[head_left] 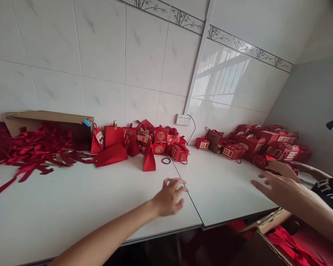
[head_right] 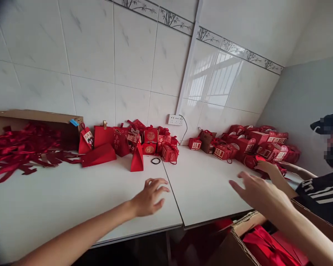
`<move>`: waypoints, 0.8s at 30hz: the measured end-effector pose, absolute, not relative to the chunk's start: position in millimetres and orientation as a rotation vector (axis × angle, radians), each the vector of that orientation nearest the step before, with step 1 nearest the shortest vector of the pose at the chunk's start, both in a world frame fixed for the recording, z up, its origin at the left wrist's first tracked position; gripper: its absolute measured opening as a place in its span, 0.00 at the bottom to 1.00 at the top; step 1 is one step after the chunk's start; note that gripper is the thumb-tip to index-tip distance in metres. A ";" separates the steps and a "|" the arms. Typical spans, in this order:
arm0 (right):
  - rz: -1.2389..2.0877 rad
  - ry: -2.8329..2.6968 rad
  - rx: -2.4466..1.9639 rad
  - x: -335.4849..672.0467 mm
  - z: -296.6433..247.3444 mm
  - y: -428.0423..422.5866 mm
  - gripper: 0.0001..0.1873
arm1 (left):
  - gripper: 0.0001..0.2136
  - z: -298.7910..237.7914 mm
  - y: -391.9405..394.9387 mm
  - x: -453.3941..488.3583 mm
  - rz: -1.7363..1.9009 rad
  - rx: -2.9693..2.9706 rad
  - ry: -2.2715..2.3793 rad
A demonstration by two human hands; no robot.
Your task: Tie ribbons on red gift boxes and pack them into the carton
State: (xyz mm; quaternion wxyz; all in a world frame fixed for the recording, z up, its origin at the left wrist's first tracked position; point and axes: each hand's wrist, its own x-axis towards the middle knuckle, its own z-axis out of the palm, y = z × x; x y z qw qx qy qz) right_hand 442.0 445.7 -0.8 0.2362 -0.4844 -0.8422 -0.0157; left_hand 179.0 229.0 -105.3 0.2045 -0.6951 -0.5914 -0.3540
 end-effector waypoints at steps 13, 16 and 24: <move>0.326 -2.609 -0.664 136.8 -1.9 306.9 0.20 | 0.08 -126.1 213.7 80.0 -1.446 -1.241 -1.901; 0.450 -2.555 -0.816 97.1 -12.8 311.3 0.24 | 0.08 -126.8 214.0 79.7 -1.439 -1.241 -1.891; 0.576 -2.311 -0.862 149.3 -40.8 343.3 0.12 | 0.15 -123.1 218.5 73.6 -1.616 -1.128 -1.890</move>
